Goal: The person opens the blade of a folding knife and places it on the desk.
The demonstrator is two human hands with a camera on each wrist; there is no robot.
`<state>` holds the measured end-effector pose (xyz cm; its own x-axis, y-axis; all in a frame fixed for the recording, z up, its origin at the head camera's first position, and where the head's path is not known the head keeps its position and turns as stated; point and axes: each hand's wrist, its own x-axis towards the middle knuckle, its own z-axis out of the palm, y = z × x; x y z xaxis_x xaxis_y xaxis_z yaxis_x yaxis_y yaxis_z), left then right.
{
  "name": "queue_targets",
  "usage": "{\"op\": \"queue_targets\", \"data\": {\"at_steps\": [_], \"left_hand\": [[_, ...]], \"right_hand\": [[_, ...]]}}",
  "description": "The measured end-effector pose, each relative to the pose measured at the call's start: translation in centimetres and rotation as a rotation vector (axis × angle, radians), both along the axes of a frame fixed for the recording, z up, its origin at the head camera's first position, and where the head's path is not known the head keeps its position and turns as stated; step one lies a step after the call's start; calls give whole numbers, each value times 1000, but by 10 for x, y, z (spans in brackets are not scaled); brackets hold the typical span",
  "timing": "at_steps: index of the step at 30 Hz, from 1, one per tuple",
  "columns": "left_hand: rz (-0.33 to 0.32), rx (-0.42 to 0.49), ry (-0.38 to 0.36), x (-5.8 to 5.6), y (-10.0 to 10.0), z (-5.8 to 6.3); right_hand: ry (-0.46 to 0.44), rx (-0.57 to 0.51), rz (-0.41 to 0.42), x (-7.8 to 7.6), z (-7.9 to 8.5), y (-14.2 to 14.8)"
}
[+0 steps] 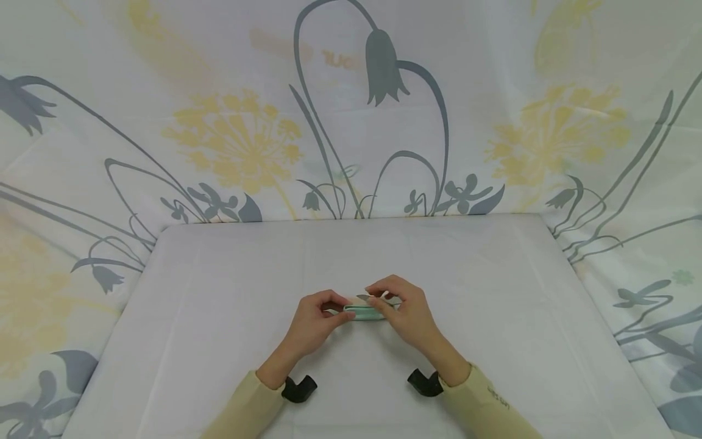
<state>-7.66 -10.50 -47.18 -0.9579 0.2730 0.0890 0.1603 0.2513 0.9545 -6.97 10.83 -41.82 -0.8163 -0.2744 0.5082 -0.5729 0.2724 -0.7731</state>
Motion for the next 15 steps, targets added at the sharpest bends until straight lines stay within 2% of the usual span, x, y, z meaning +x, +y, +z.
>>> {"op": "queue_targets", "data": {"at_steps": [6, 9, 13, 15], "left_hand": [[6, -18, -16, 1, 2, 2], [5, -32, -26, 4, 4, 14], [11, -61, -41, 6, 6, 19], [10, -76, -44, 5, 6, 16]], "right_hand": [[-5, 39, 21, -2, 0, -4], [-5, 57, 17, -8, -13, -4], [5, 84, 18, -15, -28, -2], [11, 104, 16, -14, -27, -2]]}}
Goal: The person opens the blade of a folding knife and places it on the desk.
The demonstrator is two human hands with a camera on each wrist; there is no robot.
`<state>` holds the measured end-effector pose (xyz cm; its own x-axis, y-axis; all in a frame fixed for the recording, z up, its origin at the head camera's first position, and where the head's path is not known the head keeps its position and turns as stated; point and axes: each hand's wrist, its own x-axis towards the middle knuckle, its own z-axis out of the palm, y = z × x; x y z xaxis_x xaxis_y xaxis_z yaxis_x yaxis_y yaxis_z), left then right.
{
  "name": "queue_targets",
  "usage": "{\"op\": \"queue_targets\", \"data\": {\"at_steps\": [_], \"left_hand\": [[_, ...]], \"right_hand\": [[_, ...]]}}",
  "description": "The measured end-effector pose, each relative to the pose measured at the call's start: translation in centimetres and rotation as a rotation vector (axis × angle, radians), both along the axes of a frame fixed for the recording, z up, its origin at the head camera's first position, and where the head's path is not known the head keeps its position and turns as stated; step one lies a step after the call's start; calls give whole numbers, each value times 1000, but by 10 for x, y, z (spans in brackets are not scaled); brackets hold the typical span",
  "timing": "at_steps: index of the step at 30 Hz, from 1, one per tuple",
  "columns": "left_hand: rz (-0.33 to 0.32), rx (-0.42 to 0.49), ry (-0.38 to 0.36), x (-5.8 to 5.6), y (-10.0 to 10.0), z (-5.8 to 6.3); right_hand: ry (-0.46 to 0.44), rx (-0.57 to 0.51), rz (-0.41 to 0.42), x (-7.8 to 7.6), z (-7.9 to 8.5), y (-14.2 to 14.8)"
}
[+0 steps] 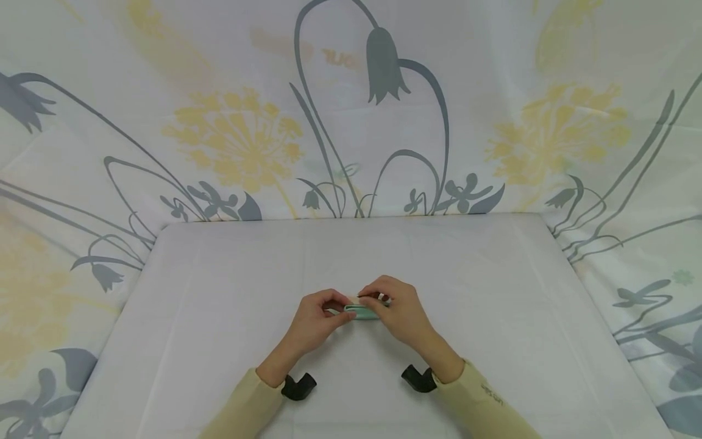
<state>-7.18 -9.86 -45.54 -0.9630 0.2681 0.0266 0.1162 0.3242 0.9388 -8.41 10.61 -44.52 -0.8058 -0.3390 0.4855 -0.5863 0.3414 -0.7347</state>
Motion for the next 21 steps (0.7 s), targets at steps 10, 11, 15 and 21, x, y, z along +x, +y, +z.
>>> {"op": "queue_targets", "data": {"at_steps": [10, 11, 15, 21], "left_hand": [[-21, 12, 73, -3, -1, 4], [-23, 14, 83, -4, -2, 0], [-21, 36, 101, -9, -7, -10], [-6, 76, 126, -11, -15, -11]], "right_hand": [[-1, 75, -23, 1, 0, 1], [-2, 79, -23, 1, 0, 1], [19, 77, -35, 1, 2, 1], [-27, 41, -74, 1, 11, 5]]}}
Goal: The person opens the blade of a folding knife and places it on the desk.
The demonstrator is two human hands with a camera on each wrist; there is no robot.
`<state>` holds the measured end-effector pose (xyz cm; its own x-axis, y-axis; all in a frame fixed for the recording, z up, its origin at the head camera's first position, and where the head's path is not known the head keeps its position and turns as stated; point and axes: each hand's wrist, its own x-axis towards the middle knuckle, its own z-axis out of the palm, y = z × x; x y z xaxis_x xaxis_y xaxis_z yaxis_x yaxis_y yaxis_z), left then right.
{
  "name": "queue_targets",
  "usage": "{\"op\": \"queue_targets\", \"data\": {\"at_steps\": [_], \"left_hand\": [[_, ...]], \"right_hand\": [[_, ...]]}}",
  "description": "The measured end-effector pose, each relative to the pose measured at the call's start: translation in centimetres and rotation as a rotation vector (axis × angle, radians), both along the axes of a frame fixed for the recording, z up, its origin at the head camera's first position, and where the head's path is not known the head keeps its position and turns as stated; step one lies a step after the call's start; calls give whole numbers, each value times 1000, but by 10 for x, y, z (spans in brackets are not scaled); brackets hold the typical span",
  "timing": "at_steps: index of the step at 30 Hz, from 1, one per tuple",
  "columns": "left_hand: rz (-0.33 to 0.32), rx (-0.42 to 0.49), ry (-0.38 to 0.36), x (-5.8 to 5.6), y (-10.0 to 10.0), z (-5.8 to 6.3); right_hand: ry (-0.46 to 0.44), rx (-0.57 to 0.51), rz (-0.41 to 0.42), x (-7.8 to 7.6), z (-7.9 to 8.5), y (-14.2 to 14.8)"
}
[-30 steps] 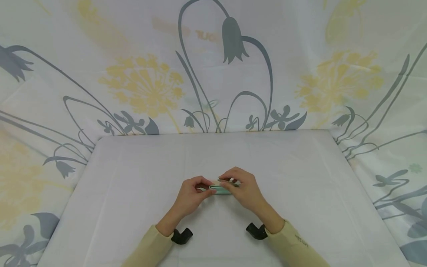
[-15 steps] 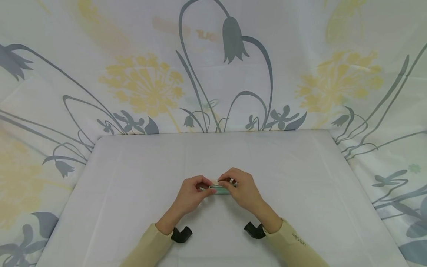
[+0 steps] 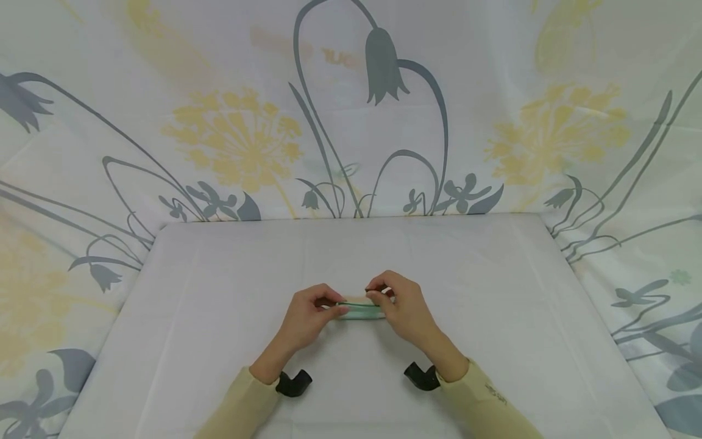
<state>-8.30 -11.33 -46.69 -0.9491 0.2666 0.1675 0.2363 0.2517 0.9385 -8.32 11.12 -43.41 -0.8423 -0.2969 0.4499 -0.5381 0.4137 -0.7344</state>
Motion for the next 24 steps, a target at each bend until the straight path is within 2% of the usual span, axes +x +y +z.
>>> {"op": "queue_targets", "data": {"at_steps": [6, 14, 24], "left_hand": [[15, 18, -18, 0, -7, 2], [16, 77, -44, -1, -12, 6], [36, 154, -77, 0, -12, 8]], "right_hand": [[-61, -40, -60, -2, 3, 9], [-130, -230, -25, -5, -3, 20], [-262, -450, -38, -5, -10, 27]]}}
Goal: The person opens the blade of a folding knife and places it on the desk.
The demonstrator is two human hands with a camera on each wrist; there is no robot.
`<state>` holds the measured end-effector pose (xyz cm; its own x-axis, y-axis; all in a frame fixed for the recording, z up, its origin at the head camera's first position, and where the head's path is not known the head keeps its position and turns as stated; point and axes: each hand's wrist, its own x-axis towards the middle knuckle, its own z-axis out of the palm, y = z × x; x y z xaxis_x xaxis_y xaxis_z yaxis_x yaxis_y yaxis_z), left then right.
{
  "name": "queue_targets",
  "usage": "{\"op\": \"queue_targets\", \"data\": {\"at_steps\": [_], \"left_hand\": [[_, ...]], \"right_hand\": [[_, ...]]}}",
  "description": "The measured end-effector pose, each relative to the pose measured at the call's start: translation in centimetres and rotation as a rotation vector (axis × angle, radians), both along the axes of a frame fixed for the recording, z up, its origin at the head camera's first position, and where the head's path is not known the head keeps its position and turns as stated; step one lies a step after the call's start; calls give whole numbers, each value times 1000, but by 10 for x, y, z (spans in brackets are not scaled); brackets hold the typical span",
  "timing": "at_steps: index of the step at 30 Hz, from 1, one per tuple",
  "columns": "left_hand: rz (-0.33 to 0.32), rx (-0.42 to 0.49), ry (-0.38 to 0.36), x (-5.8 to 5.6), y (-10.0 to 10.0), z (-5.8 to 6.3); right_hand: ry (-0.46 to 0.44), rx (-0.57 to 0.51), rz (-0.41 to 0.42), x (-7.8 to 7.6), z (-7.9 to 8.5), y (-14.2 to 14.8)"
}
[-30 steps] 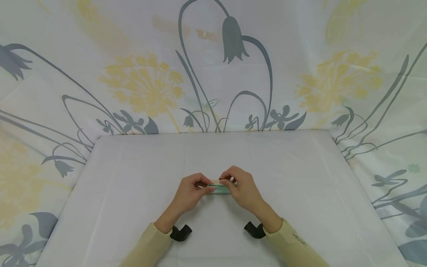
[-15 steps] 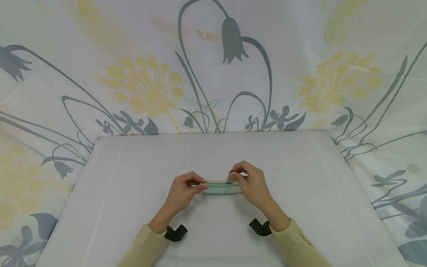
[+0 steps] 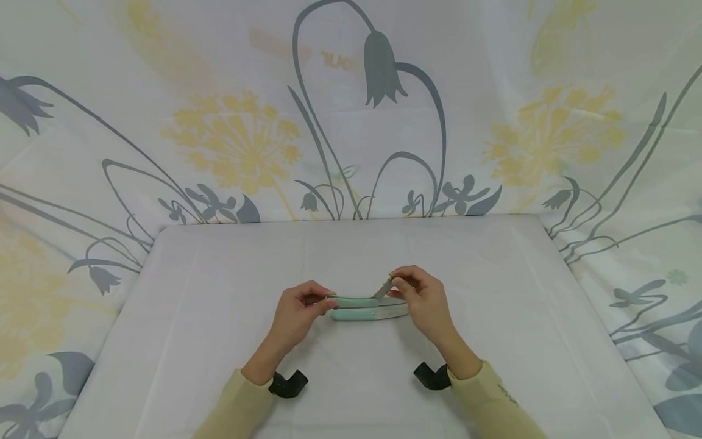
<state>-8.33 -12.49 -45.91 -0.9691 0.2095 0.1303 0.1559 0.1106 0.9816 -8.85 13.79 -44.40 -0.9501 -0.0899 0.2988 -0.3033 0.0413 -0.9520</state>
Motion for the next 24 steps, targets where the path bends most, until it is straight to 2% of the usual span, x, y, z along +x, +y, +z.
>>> {"op": "queue_targets", "data": {"at_steps": [11, 19, 24], "left_hand": [[-8, 30, -29, -2, 0, 1], [-58, 30, -5, -4, 0, 0], [-47, -37, -4, -7, 3, -3]], "right_hand": [[-232, -374, -1, 4, 4, -1], [-236, -569, 7, 7, -1, -1], [-245, -656, 8, 8, -3, 0]]}}
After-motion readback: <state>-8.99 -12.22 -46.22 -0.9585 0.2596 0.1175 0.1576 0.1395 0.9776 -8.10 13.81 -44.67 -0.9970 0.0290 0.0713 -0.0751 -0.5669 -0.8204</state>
